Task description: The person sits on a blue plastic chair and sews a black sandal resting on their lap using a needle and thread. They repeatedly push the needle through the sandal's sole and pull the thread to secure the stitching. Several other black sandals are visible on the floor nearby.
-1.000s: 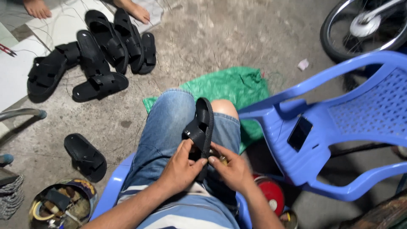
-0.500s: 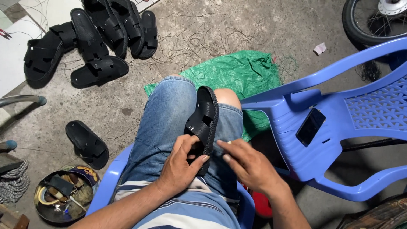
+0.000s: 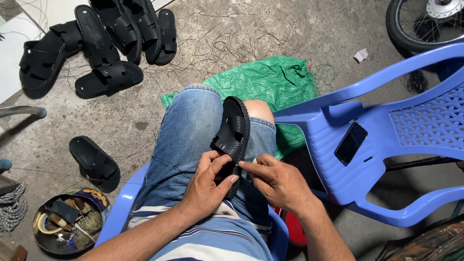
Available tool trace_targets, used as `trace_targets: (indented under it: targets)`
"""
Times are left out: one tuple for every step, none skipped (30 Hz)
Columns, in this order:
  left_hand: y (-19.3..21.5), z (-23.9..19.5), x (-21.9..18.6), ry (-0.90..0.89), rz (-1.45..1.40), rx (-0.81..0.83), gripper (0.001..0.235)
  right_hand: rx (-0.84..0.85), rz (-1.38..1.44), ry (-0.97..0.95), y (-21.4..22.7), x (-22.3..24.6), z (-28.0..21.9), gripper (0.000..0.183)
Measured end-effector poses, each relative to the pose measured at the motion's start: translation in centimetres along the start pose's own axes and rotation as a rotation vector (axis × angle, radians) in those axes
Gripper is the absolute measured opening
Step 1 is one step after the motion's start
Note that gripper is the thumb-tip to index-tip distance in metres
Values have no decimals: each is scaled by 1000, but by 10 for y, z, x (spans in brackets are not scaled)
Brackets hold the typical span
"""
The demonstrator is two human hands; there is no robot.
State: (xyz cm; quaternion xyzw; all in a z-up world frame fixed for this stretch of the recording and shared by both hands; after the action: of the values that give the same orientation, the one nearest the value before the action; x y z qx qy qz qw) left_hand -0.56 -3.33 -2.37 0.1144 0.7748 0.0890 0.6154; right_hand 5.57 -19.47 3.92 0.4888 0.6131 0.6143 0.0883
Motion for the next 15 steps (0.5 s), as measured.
trace_targets:
  targets:
    - [0,0,-1,14,3,5,42,10,-22,-16,0,-1,0,43]
    - [0,1,-1,28,6,10,42,19,-45,-31,0,-1,0,43]
    - [0,0,-2,29,7,11,42,20,-44,-32,-1,0,0,43]
    - [0,0,-2,31,10,15,42,32,-71,-49,-1,0,0,43]
    - [0,1,-2,30,14,18,42,41,-100,-66,-2,1,0,42]
    - [-1,1,-2,28,14,19,42,40,-101,-67,1,7,2,42]
    - [-2,1,-1,19,20,14,42,83,-127,-129,2,11,3,39]
    - [-4,2,-1,9,26,10,42,126,-154,-191,3,15,4,37]
    - [-4,2,0,12,28,12,42,127,-151,-192,3,17,4,37]
    - [-5,2,0,-35,24,1,40,129,-187,-210,3,19,5,37]
    - [-6,2,0,-79,18,-6,39,134,-222,-230,2,21,4,37]
    - [-7,1,0,-74,18,-1,39,139,-218,-234,-3,16,2,37]
    - [-7,2,-1,-101,31,-6,39,75,-208,-171,-6,12,2,34]
    - [-7,2,-1,-129,44,-9,39,12,-198,-109,-9,8,2,31]
    - [-8,1,0,-125,45,-13,39,15,-197,-105,-14,9,2,31]
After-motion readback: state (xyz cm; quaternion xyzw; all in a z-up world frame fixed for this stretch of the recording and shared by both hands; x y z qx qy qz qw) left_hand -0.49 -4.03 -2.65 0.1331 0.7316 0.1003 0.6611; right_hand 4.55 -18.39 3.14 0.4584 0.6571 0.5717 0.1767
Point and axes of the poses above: each hand's wrist, its own z-axis towards the middle knuckle, its own y-axis out of the back of the hand, x = y × z, the point moved 3 cm from there along z, towards the middle knuckle
